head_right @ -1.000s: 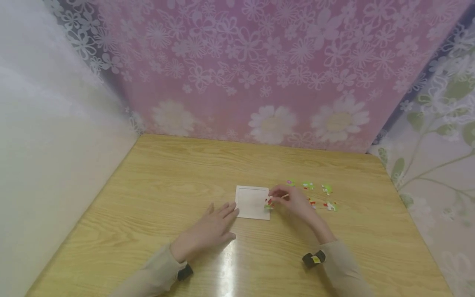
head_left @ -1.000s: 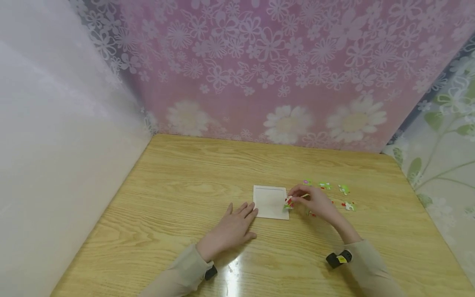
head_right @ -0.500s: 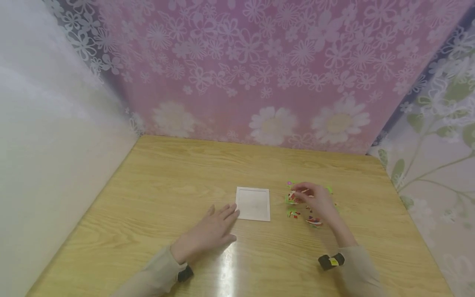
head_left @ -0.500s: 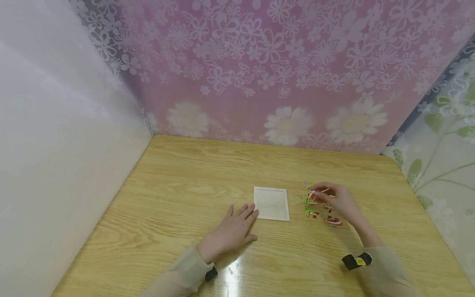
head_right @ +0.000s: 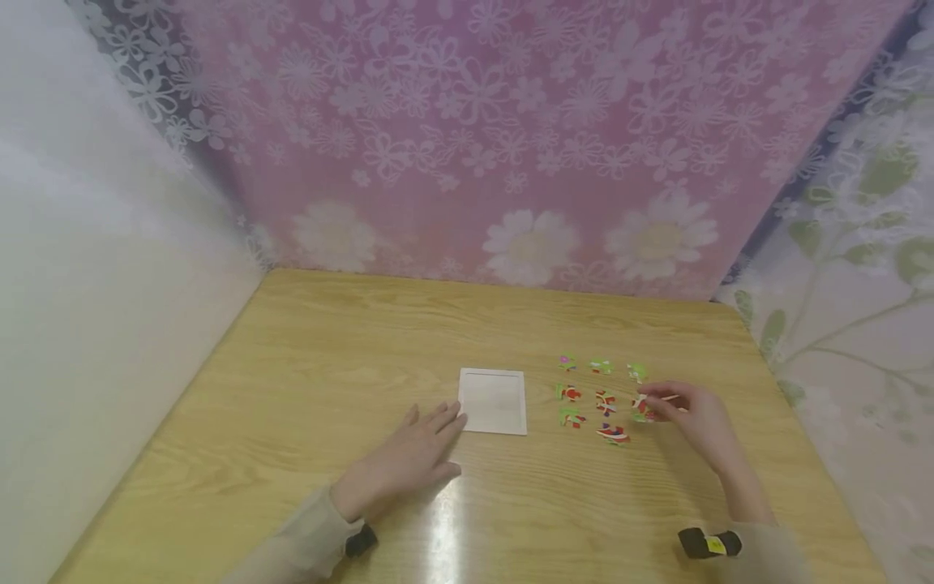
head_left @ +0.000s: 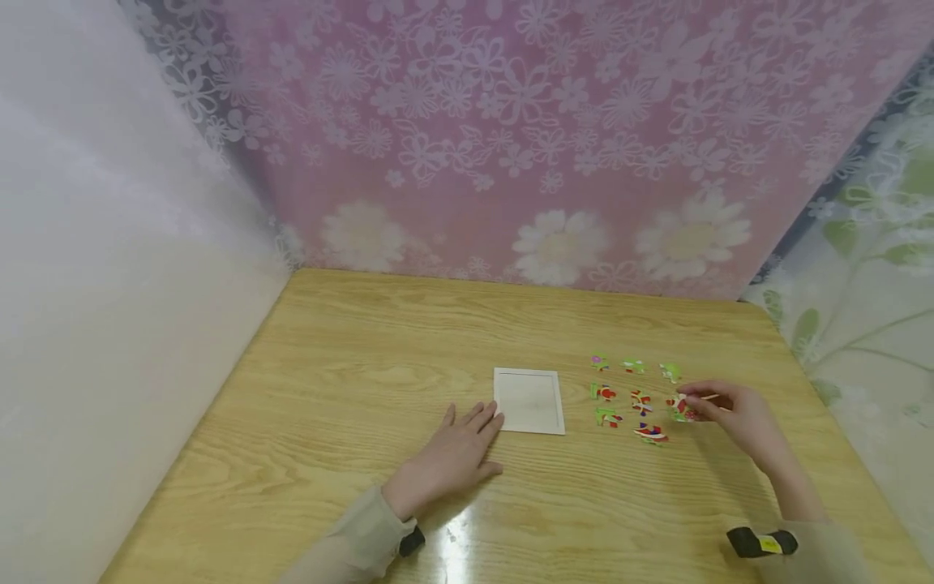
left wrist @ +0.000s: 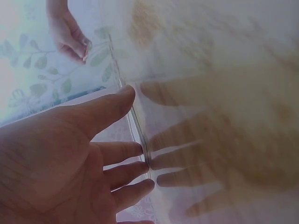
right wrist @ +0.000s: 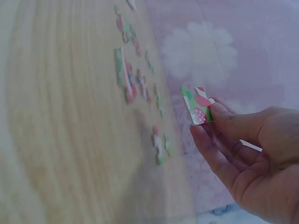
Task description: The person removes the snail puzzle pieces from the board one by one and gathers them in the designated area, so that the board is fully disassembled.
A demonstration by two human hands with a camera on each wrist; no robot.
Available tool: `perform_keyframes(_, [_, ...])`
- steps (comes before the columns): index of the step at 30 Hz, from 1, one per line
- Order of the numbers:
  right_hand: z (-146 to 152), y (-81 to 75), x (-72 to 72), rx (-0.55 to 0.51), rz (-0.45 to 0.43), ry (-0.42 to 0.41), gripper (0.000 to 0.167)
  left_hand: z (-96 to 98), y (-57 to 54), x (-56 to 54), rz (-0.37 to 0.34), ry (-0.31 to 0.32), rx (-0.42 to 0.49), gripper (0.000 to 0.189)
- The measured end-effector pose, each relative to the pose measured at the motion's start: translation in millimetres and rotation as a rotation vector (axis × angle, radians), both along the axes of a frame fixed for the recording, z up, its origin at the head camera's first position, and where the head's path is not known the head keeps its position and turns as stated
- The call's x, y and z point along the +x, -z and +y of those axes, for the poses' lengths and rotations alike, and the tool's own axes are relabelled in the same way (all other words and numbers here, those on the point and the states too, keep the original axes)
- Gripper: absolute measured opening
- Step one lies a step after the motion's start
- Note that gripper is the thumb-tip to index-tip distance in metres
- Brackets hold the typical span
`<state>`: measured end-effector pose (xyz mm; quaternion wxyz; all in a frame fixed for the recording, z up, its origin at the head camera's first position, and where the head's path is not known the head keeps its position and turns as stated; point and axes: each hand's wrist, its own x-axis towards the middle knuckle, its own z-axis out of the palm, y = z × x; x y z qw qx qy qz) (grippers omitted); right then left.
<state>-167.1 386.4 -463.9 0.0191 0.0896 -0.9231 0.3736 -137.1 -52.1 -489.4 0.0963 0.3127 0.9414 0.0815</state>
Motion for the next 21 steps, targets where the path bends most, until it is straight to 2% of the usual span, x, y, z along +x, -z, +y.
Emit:
perform_keyframes(4, [13,9.7,9.2,-0.003,-0.058,0.015,0.027,-0.3,1.2,-0.1,0.007,0.002,-0.002,0.076])
perform_keyframes(10, [23,20.4,17.3,0.091,-0.098,0.001,0.022,-1.5,-0.9,1.0,0.012,0.014,0.012,0.076])
perform_keyframes(16, [23,22.0,13.8,0.200,-0.072,-0.028,0.018,-2.8,-5.0,1.9,0.002,0.017,0.022,0.075])
perform_keyframes(21, [17,19.5,9.7,0.255,-0.109,-0.012,0.019,-2.3,-5.4,0.7,-0.010,0.010,0.016,0.076])
